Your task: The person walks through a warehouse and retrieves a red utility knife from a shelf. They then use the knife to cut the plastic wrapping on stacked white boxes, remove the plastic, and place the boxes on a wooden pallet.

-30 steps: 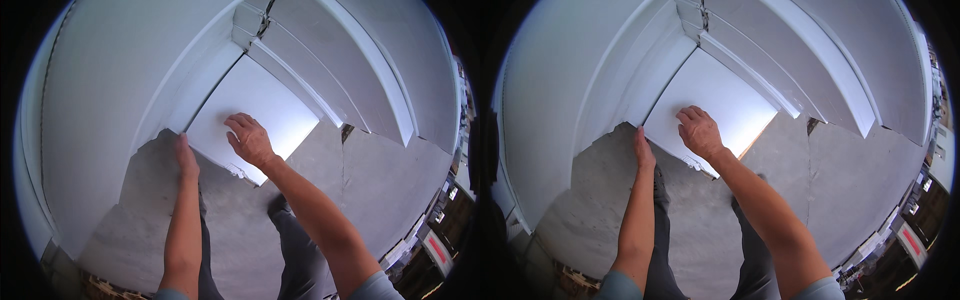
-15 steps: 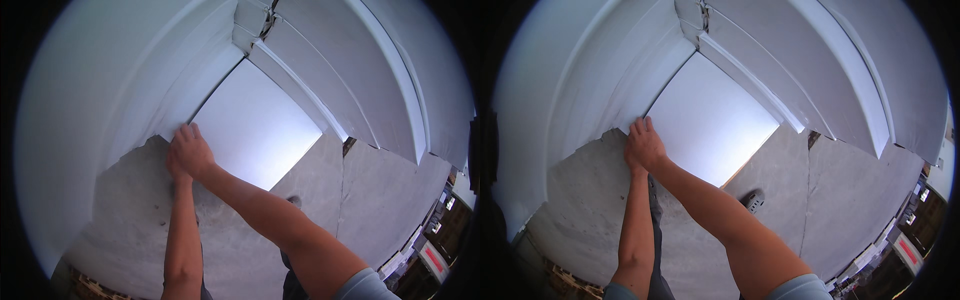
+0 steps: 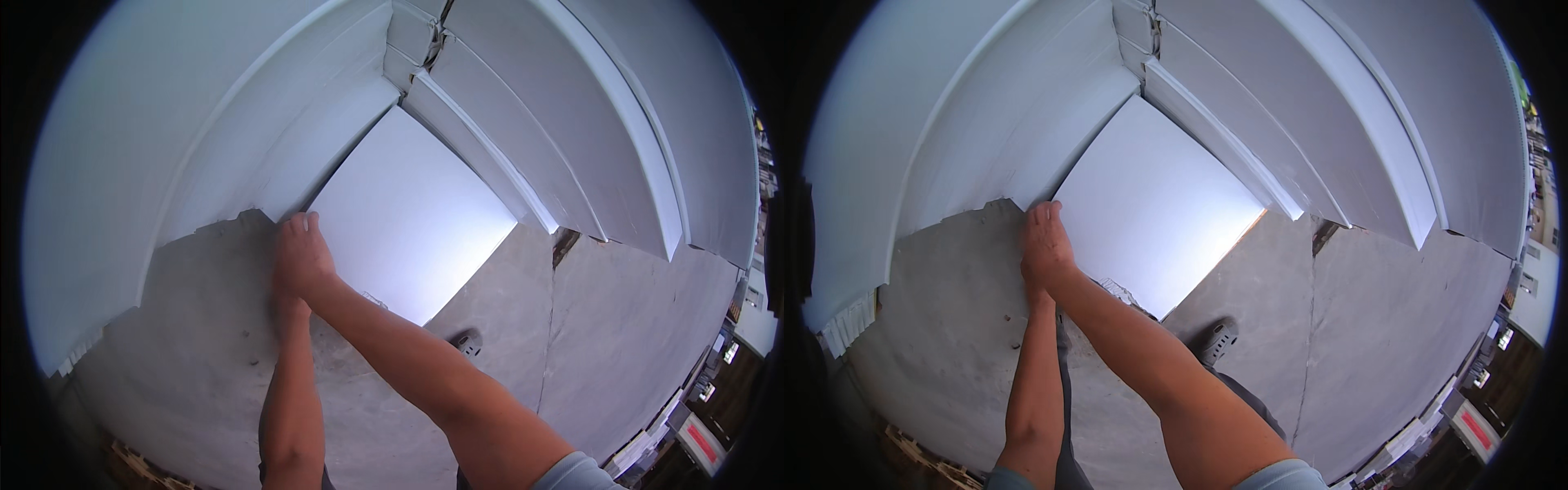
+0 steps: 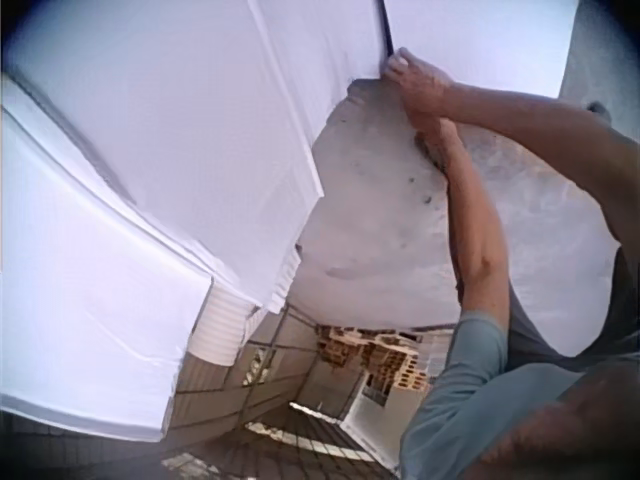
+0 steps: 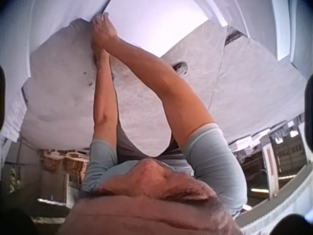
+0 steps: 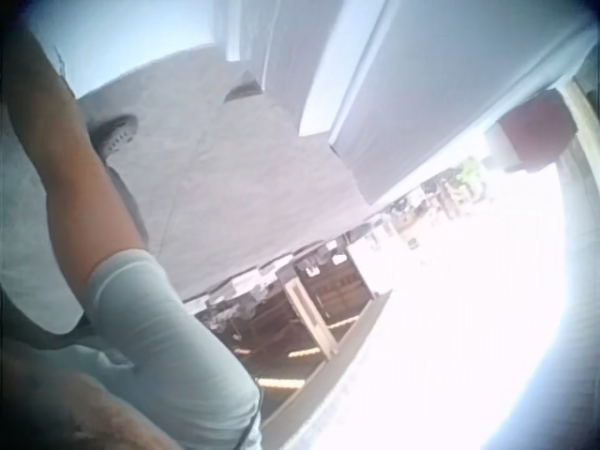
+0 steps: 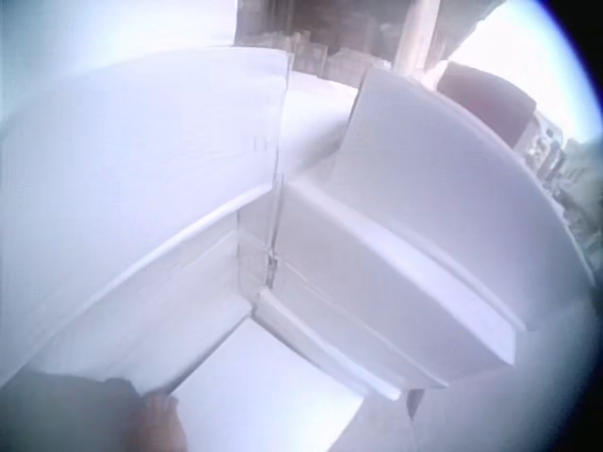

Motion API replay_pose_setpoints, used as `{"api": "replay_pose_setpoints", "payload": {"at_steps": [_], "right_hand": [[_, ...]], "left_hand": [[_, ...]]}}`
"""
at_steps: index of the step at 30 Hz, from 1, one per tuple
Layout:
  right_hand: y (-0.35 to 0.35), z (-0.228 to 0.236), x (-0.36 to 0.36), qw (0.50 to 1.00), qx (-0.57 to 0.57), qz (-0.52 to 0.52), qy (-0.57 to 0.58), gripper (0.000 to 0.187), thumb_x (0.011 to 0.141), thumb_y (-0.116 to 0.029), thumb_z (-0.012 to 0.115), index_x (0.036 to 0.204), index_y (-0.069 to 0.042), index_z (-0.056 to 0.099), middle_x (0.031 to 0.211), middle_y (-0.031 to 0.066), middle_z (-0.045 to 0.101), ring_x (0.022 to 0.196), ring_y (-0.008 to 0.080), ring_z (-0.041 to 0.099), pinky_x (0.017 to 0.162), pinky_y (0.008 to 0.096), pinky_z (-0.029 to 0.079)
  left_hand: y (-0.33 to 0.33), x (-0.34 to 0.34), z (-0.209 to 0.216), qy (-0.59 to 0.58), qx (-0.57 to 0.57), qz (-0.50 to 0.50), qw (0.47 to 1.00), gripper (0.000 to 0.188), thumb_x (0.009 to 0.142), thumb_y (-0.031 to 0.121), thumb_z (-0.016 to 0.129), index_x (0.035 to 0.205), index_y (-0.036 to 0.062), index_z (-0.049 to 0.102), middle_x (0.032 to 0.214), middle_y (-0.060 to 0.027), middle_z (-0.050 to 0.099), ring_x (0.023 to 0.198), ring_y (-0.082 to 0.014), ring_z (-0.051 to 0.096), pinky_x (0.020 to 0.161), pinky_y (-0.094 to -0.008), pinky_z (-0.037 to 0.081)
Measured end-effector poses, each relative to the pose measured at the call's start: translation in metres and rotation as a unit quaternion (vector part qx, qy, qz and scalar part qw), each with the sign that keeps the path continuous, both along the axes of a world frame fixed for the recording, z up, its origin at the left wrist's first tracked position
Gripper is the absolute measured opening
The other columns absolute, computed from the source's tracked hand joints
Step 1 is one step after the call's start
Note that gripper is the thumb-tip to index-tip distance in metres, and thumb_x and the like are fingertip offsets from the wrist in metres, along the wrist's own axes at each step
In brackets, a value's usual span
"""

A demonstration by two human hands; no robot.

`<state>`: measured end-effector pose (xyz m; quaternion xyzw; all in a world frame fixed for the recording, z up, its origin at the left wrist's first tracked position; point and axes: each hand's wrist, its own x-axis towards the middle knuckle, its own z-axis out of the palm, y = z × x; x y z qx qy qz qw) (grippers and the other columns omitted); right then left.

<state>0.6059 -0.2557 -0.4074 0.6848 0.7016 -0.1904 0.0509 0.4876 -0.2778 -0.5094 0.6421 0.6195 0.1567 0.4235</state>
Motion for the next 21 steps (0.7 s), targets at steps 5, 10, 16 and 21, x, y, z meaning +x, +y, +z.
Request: {"api": "replay_pose_setpoints", "payload": {"at_steps": [5, 10, 16, 21], "right_hand": [[-0.020, -0.027, 0.045, 0.963, 0.183, -0.036, 0.196, 0.027, 0.082, -0.010, 0.058, 0.107, -0.002, 0.064, 0.119, 0.0131, 0.058, 0.124, 0.0291, 0.047, 0.107, 0.0406, 0.035], [-0.029, -0.015, 0.172, 0.920, 0.302, -0.238, 0.069, 0.049, 0.077, -0.003, 0.062, 0.124, 0.005, 0.049, 0.128, 0.0208, 0.050, 0.121, 0.0380, 0.047, 0.105, 0.0456, 0.038], [-0.016, -0.036, 0.208, 0.936, 0.186, -0.300, 0.010, 0.066, 0.088, -0.032, 0.066, 0.135, 0.007, 0.041, 0.136, 0.0236, 0.046, 0.126, 0.0392, 0.043, 0.110, 0.0459, 0.034], [0.003, -0.037, 0.186, 0.919, 0.183, -0.349, -0.025, 0.081, 0.085, -0.046, 0.065, 0.139, 0.008, 0.038, 0.137, 0.0229, 0.043, 0.129, 0.0384, 0.038, 0.115, 0.0448, 0.026]], "left_hand": [[-0.032, 0.053, 0.012, -0.304, -0.264, 0.317, 0.858, 0.043, 0.099, 0.038, 0.049, 0.132, 0.0103, 0.051, 0.128, -0.0053, 0.058, 0.115, -0.0183, 0.055, 0.093, -0.0335, 0.045], [-0.026, 0.054, 0.003, -0.257, -0.349, 0.472, 0.768, 0.047, 0.097, 0.045, 0.050, 0.132, 0.0131, 0.053, 0.125, -0.0007, 0.061, 0.110, -0.0143, 0.058, 0.088, -0.0294, 0.046], [-0.005, 0.044, -0.025, -0.394, -0.382, 0.371, 0.749, 0.044, 0.098, 0.044, 0.047, 0.128, 0.0134, 0.057, 0.123, -0.0032, 0.063, 0.114, -0.0224, 0.060, 0.094, -0.0440, 0.050], [0.015, 0.038, -0.029, -0.479, -0.430, 0.327, 0.692, 0.044, 0.099, 0.039, 0.043, 0.129, 0.0095, 0.057, 0.124, -0.0064, 0.063, 0.115, -0.0261, 0.060, 0.094, -0.0464, 0.051]]}}
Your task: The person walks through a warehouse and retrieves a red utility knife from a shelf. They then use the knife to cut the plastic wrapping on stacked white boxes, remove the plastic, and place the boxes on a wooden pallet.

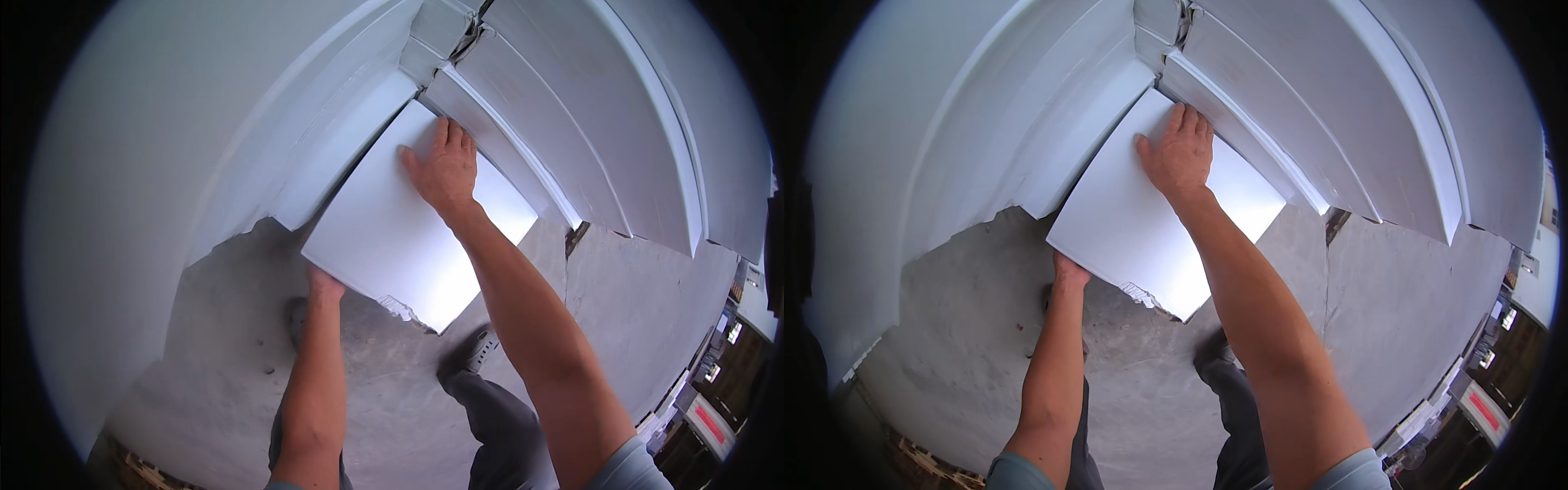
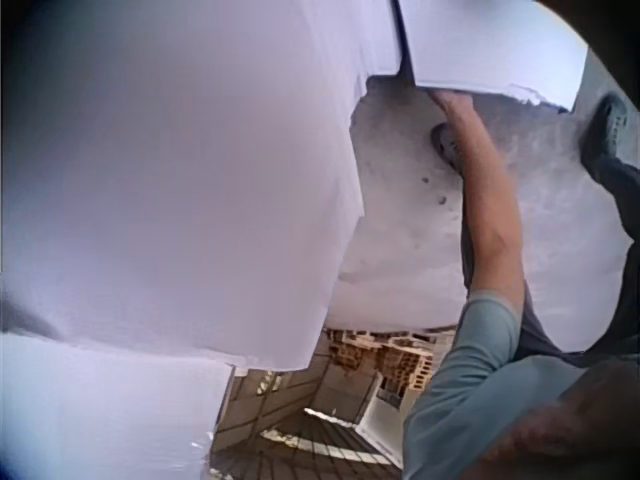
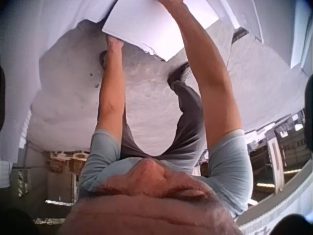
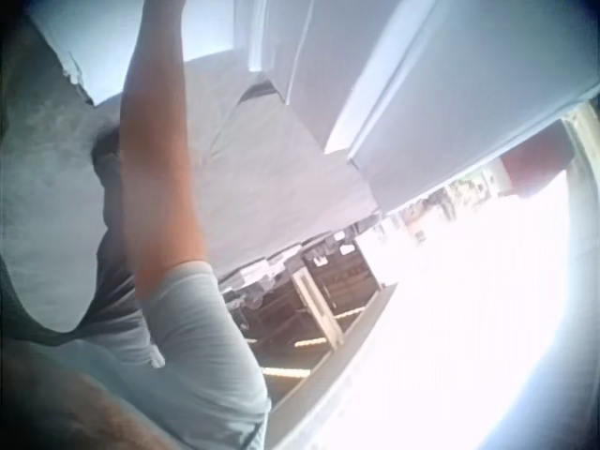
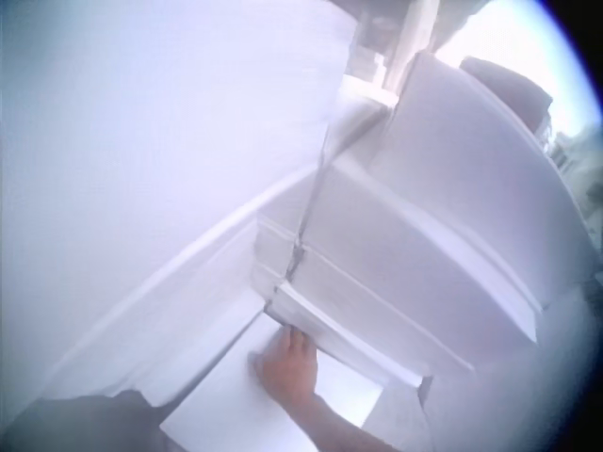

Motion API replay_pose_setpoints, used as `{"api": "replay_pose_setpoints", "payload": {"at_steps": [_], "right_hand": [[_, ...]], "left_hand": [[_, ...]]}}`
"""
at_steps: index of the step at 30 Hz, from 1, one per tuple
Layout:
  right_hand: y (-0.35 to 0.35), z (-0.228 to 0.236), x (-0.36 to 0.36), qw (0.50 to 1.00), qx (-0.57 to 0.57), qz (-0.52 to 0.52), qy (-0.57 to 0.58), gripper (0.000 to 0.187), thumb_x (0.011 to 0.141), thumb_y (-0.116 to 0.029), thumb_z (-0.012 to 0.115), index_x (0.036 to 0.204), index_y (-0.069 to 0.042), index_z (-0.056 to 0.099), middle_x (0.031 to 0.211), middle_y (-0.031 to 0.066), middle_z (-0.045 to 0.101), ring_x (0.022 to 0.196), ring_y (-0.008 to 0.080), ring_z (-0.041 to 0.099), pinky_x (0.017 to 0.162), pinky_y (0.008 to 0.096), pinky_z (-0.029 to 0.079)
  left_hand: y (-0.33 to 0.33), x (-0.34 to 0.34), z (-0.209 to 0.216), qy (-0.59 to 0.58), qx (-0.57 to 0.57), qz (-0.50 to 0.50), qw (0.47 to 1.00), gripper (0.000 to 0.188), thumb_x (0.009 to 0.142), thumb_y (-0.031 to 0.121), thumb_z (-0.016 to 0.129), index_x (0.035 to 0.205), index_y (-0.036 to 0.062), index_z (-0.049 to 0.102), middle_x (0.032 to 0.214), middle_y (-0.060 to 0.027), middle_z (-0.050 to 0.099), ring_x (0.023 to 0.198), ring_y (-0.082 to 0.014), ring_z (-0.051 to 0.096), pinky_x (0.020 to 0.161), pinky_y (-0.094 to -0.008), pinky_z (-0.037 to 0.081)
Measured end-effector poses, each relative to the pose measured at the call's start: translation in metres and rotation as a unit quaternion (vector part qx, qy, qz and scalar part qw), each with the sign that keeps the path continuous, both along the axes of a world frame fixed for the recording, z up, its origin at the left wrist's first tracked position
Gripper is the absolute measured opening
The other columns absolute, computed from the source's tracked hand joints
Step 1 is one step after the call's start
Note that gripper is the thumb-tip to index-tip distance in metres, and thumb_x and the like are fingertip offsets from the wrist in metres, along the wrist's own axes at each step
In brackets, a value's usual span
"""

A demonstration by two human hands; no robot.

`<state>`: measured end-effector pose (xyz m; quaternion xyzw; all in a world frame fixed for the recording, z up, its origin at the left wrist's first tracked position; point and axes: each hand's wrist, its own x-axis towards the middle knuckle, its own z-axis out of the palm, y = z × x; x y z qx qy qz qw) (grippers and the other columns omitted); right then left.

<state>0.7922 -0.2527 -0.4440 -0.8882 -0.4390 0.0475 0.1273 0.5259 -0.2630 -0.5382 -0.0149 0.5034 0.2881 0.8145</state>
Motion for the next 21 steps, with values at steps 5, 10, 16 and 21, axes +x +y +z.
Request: {"api": "replay_pose_setpoints", "payload": {"at_steps": [5, 10, 16, 21], "right_hand": [[0.003, 0.006, 0.011, 0.996, -0.078, -0.033, 0.040, 0.085, 0.085, -0.052, 0.063, 0.144, 0.001, 0.036, 0.138, 0.0202, 0.043, 0.129, 0.0355, 0.039, 0.113, 0.0418, 0.030], [0.000, 0.014, 0.014, 0.994, -0.062, -0.034, 0.079, 0.085, 0.083, -0.054, 0.064, 0.144, -0.001, 0.038, 0.136, 0.0187, 0.044, 0.128, 0.0345, 0.039, 0.112, 0.0410, 0.030], [-0.008, 0.026, 0.015, 0.994, -0.033, -0.032, 0.101, 0.081, 0.081, -0.049, 0.068, 0.141, -0.001, 0.043, 0.135, 0.0181, 0.046, 0.126, 0.0343, 0.041, 0.110, 0.0423, 0.034], [-0.012, 0.041, 0.001, 0.988, -0.057, -0.015, 0.144, 0.074, 0.080, -0.044, 0.072, 0.136, 0.000, 0.050, 0.130, 0.0190, 0.050, 0.125, 0.0329, 0.044, 0.112, 0.0406, 0.032]], "left_hand": [[-0.002, 0.012, 0.016, 0.102, 0.010, -0.019, 0.995, 0.043, 0.100, 0.032, 0.047, 0.134, 0.0066, 0.051, 0.128, -0.0085, 0.060, 0.116, -0.0241, 0.059, 0.095, -0.0413, 0.051], [-0.003, 0.002, 0.018, 0.123, 0.014, -0.025, 0.992, 0.043, 0.099, 0.031, 0.050, 0.134, 0.0068, 0.051, 0.127, -0.0077, 0.060, 0.116, -0.0230, 0.059, 0.095, -0.0401, 0.051], [-0.004, -0.004, 0.039, 0.105, 0.018, -0.027, 0.994, 0.040, 0.098, 0.033, 0.050, 0.127, 0.0073, 0.056, 0.121, -0.0065, 0.063, 0.111, -0.0221, 0.061, 0.093, -0.0396, 0.051], [-0.045, -0.026, 0.047, 0.104, 0.000, -0.016, 0.994, 0.036, 0.098, 0.032, 0.050, 0.122, 0.0076, 0.060, 0.116, -0.0049, 0.065, 0.106, -0.0217, 0.063, 0.087, -0.0374, 0.054]]}}
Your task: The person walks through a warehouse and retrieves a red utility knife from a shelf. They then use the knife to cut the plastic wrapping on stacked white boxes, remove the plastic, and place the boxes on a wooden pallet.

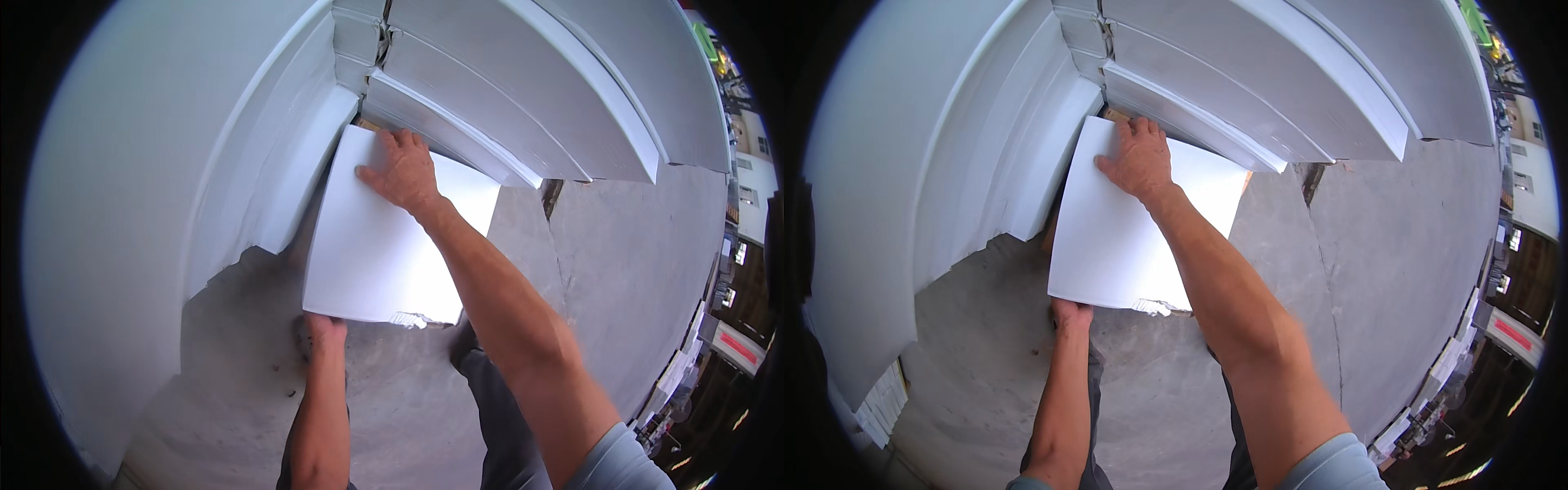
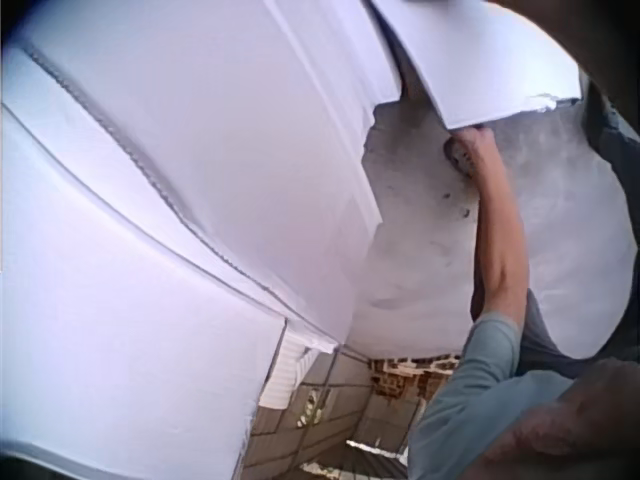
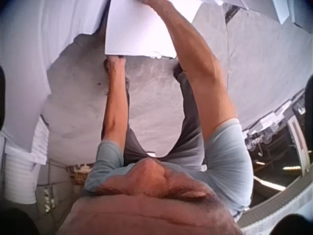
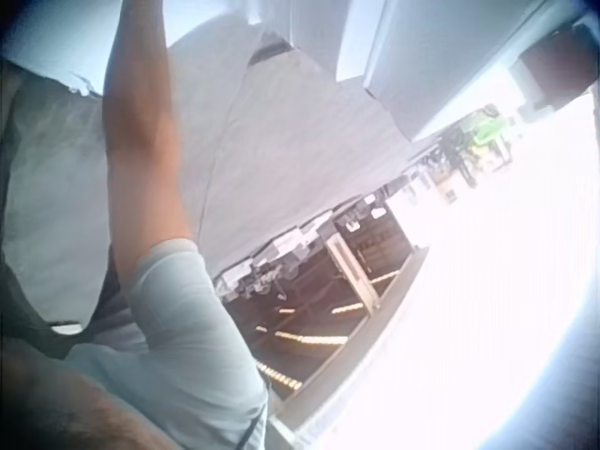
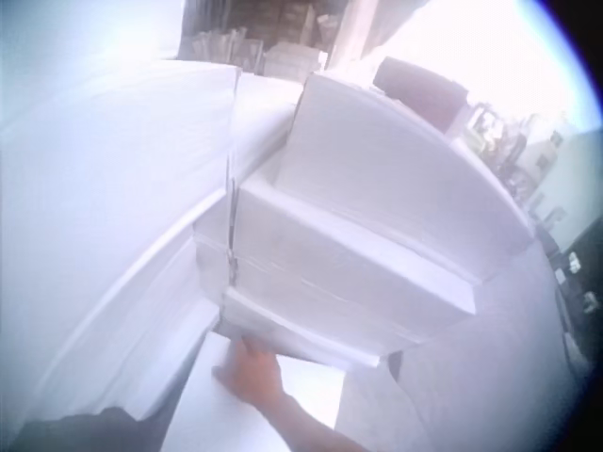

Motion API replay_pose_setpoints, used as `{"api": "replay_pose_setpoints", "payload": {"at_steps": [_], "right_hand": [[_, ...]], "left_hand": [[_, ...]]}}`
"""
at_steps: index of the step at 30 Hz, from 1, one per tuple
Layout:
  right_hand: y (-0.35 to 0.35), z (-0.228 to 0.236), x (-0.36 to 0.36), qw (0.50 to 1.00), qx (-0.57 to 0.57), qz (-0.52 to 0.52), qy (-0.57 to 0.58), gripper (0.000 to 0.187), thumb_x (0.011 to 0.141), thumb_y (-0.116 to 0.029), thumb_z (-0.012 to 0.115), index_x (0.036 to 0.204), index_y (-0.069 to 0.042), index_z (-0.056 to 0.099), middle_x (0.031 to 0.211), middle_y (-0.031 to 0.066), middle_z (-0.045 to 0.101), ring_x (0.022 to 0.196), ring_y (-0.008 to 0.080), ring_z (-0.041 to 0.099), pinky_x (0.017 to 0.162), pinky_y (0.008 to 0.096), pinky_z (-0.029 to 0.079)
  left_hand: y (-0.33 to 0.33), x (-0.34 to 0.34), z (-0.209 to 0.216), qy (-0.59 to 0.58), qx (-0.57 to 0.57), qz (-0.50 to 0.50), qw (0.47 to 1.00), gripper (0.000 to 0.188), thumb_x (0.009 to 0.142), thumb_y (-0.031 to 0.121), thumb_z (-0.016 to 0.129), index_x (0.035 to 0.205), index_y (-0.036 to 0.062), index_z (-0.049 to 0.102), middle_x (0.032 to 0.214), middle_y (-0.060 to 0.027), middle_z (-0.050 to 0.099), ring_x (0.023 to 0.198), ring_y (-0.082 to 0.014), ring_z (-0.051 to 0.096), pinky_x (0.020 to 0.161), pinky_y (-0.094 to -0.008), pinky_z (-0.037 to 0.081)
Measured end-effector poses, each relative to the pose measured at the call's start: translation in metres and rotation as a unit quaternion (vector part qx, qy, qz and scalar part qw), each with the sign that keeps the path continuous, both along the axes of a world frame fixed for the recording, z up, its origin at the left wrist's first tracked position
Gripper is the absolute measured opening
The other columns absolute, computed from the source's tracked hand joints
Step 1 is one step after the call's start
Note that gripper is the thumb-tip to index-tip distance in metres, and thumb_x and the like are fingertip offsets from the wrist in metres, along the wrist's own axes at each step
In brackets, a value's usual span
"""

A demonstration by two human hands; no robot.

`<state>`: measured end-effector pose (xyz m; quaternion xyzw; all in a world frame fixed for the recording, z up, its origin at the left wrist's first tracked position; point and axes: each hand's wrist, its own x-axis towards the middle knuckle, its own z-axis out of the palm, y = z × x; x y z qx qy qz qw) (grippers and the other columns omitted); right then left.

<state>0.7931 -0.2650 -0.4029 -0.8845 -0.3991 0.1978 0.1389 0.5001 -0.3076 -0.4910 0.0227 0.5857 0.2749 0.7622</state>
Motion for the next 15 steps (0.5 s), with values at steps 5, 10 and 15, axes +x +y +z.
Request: {"api": "replay_pose_setpoints", "payload": {"at_steps": [5, 10, 15], "right_hand": [[-0.020, -0.004, -0.041, 0.998, 0.028, 0.057, 0.002, 0.067, 0.080, -0.034, 0.073, 0.133, 0.000, 0.050, 0.126, 0.0174, 0.051, 0.122, 0.0319, 0.046, 0.113, 0.0410, 0.030], [-0.048, -0.011, -0.075, 0.987, 0.105, 0.122, 0.013, 0.063, 0.079, -0.027, 0.074, 0.132, 0.000, 0.051, 0.128, 0.0183, 0.052, 0.122, 0.0340, 0.048, 0.110, 0.0424, 0.035], [-0.109, -0.005, -0.020, 0.971, 0.195, -0.135, -0.004, 0.040, 0.089, -0.020, 0.065, 0.124, -0.003, 0.056, 0.123, 0.0182, 0.055, 0.113, 0.0355, 0.053, 0.097, 0.0402, 0.045]], "left_hand": [[-0.064, -0.001, 0.014, -0.040, -0.051, 0.088, 0.994, 0.039, 0.100, 0.031, 0.047, 0.127, 0.0055, 0.057, 0.123, -0.0078, 0.063, 0.113, -0.0255, 0.060, 0.096, -0.0383, 0.050], [-0.111, 0.000, -0.005, 0.003, 0.122, -0.123, 0.985, 0.050, 0.102, 0.037, 0.041, 0.140, 0.0065, 0.046, 0.143, -0.0085, 0.049, 0.133, -0.0262, 0.043, 0.111, -0.0428, 0.036], [-0.106, -0.071, -0.058, -0.163, -0.009, 0.023, 0.986, 0.050, 0.098, 0.041, 0.046, 0.133, 0.0062, 0.055, 0.133, -0.0119, 0.058, 0.123, -0.0294, 0.053, 0.104, -0.0418, 0.043]]}}
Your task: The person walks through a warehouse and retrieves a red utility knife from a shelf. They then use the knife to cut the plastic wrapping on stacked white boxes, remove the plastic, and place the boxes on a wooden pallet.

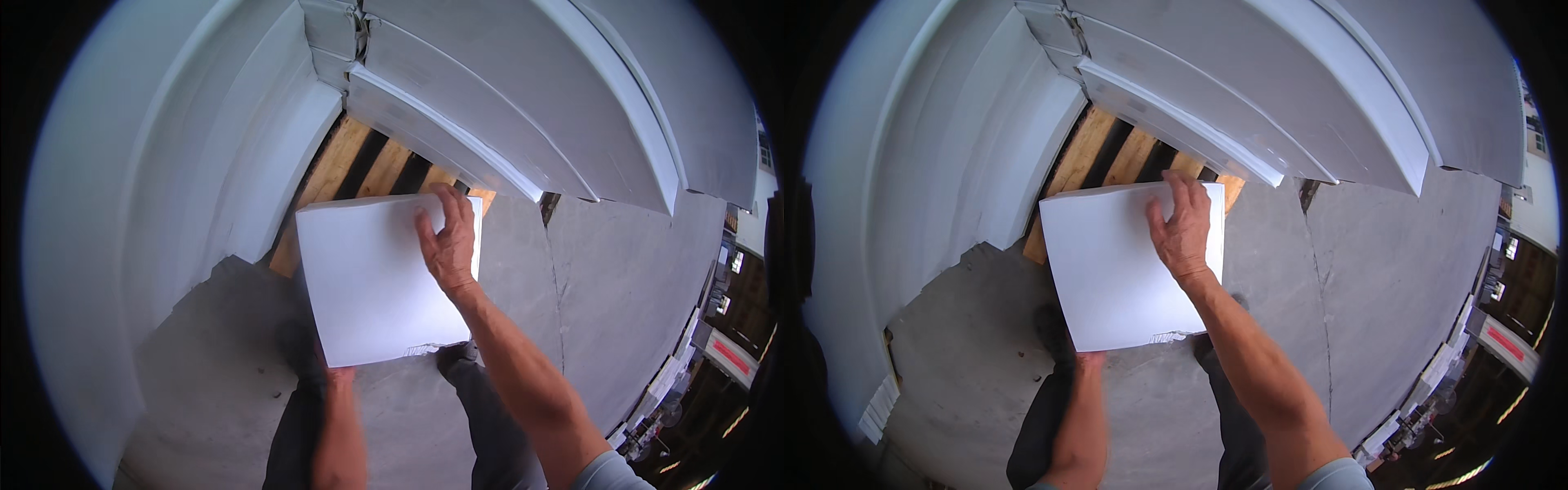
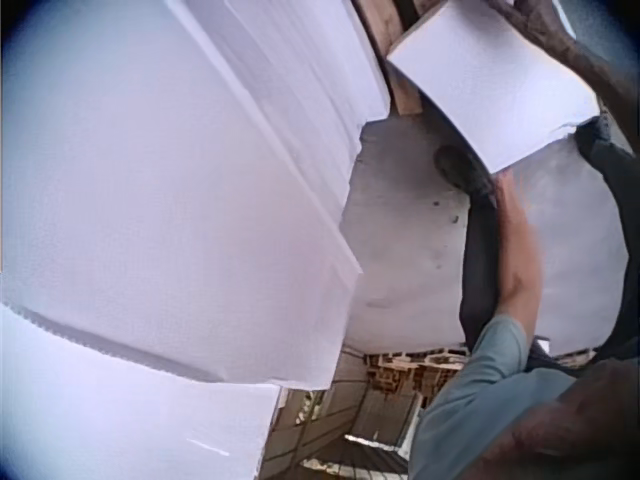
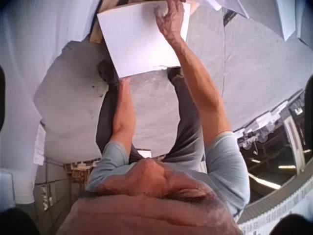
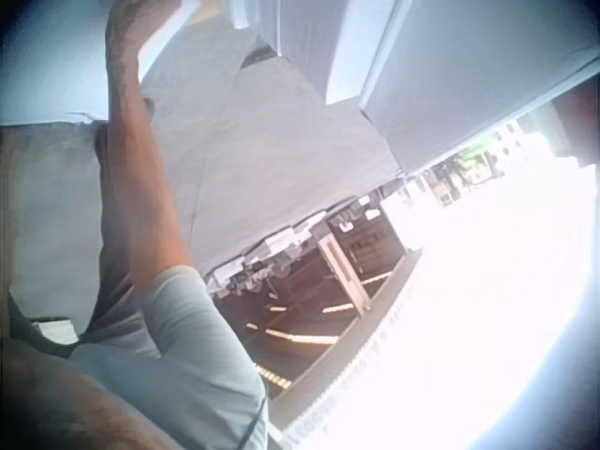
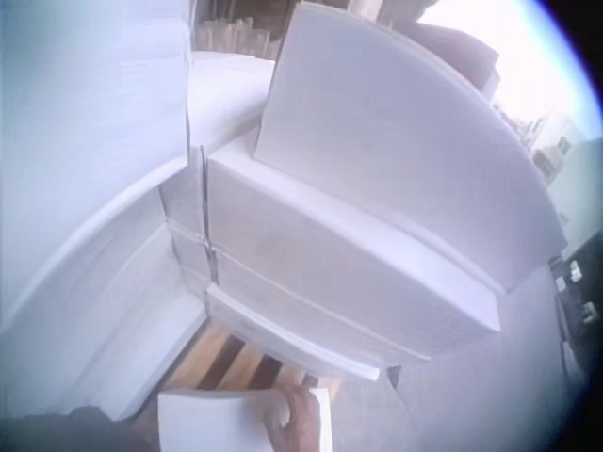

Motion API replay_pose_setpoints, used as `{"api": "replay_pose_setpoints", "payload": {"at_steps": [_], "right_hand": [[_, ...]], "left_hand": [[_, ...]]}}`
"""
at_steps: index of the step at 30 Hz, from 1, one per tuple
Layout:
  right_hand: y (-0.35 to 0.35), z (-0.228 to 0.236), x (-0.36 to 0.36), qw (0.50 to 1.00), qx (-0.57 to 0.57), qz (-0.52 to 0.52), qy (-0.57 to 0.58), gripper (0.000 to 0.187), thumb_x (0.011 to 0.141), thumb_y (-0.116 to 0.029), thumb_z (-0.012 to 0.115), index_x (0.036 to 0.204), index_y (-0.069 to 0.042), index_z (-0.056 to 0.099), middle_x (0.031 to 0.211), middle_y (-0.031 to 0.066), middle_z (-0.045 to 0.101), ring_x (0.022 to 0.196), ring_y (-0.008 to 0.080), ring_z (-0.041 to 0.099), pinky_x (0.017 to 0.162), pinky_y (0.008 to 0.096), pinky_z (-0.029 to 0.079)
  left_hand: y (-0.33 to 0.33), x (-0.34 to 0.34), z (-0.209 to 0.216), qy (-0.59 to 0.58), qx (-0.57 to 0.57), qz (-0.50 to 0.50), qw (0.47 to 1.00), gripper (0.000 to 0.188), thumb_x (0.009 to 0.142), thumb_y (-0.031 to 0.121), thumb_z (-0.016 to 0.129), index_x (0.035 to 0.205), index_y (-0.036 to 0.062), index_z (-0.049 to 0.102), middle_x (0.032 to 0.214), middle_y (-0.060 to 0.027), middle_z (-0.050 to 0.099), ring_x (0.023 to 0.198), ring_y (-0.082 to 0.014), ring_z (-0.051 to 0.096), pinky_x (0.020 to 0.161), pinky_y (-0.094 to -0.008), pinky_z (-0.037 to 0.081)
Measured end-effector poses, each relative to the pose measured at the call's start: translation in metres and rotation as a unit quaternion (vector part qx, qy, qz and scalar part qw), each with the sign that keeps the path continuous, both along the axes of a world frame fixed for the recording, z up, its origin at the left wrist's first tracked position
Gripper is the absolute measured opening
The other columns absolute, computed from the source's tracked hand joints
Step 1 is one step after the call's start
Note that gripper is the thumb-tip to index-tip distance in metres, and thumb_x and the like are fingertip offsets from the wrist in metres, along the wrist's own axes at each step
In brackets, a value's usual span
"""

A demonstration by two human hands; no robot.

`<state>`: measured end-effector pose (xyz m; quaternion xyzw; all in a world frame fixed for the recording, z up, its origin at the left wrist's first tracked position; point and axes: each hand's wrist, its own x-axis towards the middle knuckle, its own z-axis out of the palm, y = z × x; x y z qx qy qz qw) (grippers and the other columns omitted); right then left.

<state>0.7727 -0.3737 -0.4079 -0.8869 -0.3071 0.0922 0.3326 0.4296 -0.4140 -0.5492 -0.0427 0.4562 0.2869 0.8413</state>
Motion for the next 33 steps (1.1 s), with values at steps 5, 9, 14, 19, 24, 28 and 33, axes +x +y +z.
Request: {"api": "replay_pose_setpoints", "payload": {"at_steps": [5, 9, 14, 19, 24, 28, 33], "right_hand": [[-0.178, -0.093, 0.039, 0.816, 0.048, -0.365, 0.446, 0.038, 0.097, -0.033, 0.054, 0.111, 0.001, 0.062, 0.100, 0.0074, 0.065, 0.092, 0.0145, 0.060, 0.077, 0.0272, 0.048], [-0.157, -0.081, -0.003, 0.769, 0.027, -0.244, 0.590, 0.040, 0.097, -0.031, 0.052, 0.118, 0.002, 0.063, 0.104, 0.0102, 0.068, 0.088, 0.0174, 0.064, 0.077, 0.0325, 0.052], [-0.159, -0.070, -0.006, 0.737, -0.041, -0.214, 0.639, 0.041, 0.093, -0.025, 0.057, 0.123, 0.003, 0.061, 0.105, 0.0141, 0.070, 0.086, 0.0219, 0.067, 0.074, 0.0368, 0.056], [-0.168, -0.084, 0.000, 0.738, -0.059, -0.193, 0.644, 0.041, 0.091, -0.024, 0.059, 0.122, 0.003, 0.062, 0.106, 0.0149, 0.069, 0.087, 0.0229, 0.068, 0.072, 0.0365, 0.057], [-0.221, -0.095, -0.007, 0.738, -0.097, -0.182, 0.642, 0.043, 0.092, -0.025, 0.058, 0.124, 0.003, 0.061, 0.109, 0.0146, 0.068, 0.091, 0.0220, 0.067, 0.075, 0.0378, 0.056], [-0.244, -0.108, -0.039, 0.782, -0.130, -0.199, 0.576, 0.046, 0.093, -0.028, 0.057, 0.127, 0.002, 0.058, 0.113, 0.0146, 0.066, 0.095, 0.0201, 0.064, 0.080, 0.0356, 0.055], [-0.229, -0.119, -0.013, 0.787, -0.079, -0.120, 0.600, 0.047, 0.094, -0.030, 0.057, 0.129, 0.001, 0.054, 0.112, 0.0136, 0.065, 0.097, 0.0191, 0.061, 0.083, 0.0338, 0.054]], "left_hand": [[0.081, 0.005, -0.017, 0.193, -0.023, -0.236, 0.952, 0.049, 0.100, 0.042, 0.043, 0.131, 0.0053, 0.054, 0.117, -0.0084, 0.065, 0.102, -0.0241, 0.064, 0.087, -0.0378, 0.053], [0.117, 0.035, -0.023, 0.218, 0.000, -0.345, 0.913, 0.047, 0.100, 0.039, 0.044, 0.130, 0.0042, 0.054, 0.113, -0.0091, 0.065, 0.099, -0.0241, 0.064, 0.082, -0.0370, 0.055], [0.096, 0.023, -0.052, 0.199, 0.023, -0.352, 0.914, 0.046, 0.100, 0.035, 0.043, 0.133, 0.0045, 0.052, 0.120, -0.0105, 0.063, 0.104, -0.0250, 0.063, 0.084, -0.0374, 0.054], [0.068, -0.004, -0.077, 0.178, 0.016, -0.298, 0.938, 0.046, 0.101, 0.033, 0.042, 0.136, 0.0051, 0.050, 0.126, -0.0106, 0.061, 0.109, -0.0256, 0.061, 0.088, -0.0380, 0.053], [0.008, -0.009, -0.032, 0.236, -0.012, -0.282, 0.930, 0.048, 0.101, 0.035, 0.042, 0.139, 0.0051, 0.047, 0.132, -0.0095, 0.058, 0.114, -0.0250, 0.058, 0.091, -0.0365, 0.051], [-0.001, 0.003, 0.000, 0.272, -0.022, -0.279, 0.921, 0.050, 0.101, 0.036, 0.044, 0.140, 0.0047, 0.047, 0.131, -0.0093, 0.058, 0.114, -0.0250, 0.058, 0.089, -0.0367, 0.051], [0.018, -0.007, -0.017, 0.217, -0.006, -0.305, 0.927, 0.046, 0.099, 0.034, 0.049, 0.135, 0.0045, 0.051, 0.120, -0.0096, 0.061, 0.104, -0.0241, 0.061, 0.082, -0.0367, 0.054]]}}
